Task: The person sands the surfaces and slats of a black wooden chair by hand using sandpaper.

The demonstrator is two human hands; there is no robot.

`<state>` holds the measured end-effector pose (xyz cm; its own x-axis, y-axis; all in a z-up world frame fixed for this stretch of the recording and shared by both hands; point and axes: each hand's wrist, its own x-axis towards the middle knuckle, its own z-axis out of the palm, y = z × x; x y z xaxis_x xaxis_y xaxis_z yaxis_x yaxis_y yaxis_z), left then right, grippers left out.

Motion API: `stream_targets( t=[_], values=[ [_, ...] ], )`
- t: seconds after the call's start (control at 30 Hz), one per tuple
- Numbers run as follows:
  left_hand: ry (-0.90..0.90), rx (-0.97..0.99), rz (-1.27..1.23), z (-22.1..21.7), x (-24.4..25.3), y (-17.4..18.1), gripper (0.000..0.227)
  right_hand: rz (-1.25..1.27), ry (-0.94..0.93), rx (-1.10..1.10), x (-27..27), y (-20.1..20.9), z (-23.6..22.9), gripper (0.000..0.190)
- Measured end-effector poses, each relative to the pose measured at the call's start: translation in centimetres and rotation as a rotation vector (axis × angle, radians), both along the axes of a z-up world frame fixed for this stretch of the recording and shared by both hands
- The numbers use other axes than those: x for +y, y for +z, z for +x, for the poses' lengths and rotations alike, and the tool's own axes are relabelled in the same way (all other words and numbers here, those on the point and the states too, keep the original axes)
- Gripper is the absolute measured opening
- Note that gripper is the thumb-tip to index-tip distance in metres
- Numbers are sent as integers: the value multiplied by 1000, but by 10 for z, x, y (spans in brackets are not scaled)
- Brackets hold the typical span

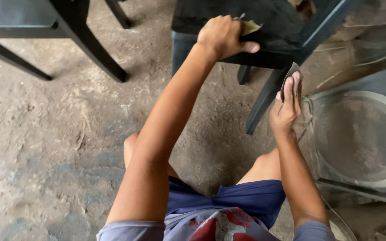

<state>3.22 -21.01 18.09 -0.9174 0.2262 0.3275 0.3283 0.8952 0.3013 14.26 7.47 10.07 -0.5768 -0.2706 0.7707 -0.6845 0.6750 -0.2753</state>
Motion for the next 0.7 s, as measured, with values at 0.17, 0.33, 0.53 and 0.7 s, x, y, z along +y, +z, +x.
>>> stream_targets(
  t=[0.17,0.33,0.53,0.7],
  values=[
    [-42,92,-110,17,8,-14,87,-46,-134,-3,16,19,-3,41],
    [-12,79,-217,35,32,-16,95,-162,-185,-41,30,7,-26,42],
    [-55,14,-264,46,106,-23,86,99,-254,7,23,-43,-46,52],
    [-112,178,-189,53,117,-54,88,222,-364,31,36,-41,-41,56]
  ],
)
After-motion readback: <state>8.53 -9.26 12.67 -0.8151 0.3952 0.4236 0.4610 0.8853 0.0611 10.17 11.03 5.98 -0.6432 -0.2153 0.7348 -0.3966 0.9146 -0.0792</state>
